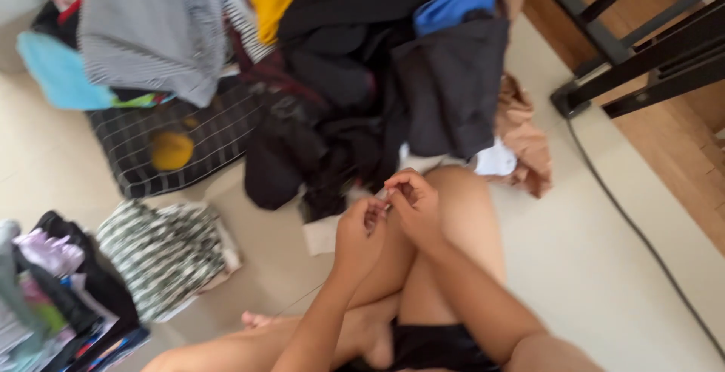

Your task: Fold various pieces of clothing from a pile.

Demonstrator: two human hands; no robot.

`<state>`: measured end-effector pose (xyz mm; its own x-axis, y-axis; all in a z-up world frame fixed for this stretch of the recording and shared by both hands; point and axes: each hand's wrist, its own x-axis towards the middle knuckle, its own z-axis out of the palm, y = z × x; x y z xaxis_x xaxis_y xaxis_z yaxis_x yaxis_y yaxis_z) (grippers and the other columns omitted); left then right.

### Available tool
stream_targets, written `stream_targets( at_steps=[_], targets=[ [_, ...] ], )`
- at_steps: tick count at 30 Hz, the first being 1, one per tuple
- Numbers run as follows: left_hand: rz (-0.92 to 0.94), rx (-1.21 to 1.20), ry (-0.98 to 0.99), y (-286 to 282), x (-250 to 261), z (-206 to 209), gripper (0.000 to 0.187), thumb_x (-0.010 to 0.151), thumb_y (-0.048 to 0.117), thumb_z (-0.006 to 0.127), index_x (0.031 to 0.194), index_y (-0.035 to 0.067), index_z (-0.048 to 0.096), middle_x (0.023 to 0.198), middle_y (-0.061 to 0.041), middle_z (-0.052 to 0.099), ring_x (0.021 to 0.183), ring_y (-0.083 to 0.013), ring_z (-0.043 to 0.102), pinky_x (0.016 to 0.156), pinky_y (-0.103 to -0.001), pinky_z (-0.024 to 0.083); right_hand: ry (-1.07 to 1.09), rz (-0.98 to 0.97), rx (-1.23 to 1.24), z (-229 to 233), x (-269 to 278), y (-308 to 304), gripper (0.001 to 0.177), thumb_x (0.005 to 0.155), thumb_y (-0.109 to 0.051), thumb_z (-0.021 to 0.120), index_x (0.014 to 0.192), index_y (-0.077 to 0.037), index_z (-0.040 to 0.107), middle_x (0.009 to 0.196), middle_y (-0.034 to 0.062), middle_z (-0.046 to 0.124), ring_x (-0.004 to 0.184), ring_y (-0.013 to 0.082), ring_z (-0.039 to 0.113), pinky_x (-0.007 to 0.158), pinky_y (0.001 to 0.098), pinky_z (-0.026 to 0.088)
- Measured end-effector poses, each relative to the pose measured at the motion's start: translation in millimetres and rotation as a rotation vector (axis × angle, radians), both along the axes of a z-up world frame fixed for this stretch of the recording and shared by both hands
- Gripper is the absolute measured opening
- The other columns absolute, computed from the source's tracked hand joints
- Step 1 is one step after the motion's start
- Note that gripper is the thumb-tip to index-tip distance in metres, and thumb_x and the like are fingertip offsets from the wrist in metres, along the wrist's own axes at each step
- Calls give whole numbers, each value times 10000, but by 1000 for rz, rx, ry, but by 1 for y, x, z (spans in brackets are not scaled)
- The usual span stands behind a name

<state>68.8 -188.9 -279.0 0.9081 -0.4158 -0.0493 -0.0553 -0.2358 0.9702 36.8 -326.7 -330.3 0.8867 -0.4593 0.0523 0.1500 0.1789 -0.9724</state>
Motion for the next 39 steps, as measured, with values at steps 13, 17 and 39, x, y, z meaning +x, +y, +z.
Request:
stream_targets(
  at_steps=[13, 17, 39],
  targets=[
    [130, 142, -259, -196, 69, 16, 468, 761, 323, 861, 1042, 30, 627, 904, -81, 714, 787, -222, 708, 698, -356, 578, -142, -333, 732, -24, 4, -32, 223, 1064, -5, 463, 1275, -36, 530, 1166, 95, 606, 1032, 148, 571, 909, 306, 462],
    [56, 501, -245, -205, 82, -10, 396, 815, 291, 805, 1047, 30, 620, 896, -126, 723, 820, -337, 708, 707, -442, 543, 67, -378, 908, 0, 14, -40, 259, 988, -51, 420, 1213, -78, 546, 1162, 50, 637, 1065, 140, 611, 959, 315, 470],
    [93, -8, -517, 126, -144, -72, 302, 958, 125, 480, 1191, -18, 607, 1153, -132, 669, 1111, -242, 628, 1004, -361, 482, -442, 611, 1247, 49, 10, -50, 576, 1069, -476, 433, 1583, -220, 378, 1618, 149, 406, 1425, 432, 457, 1154, 580, 402]
  ],
)
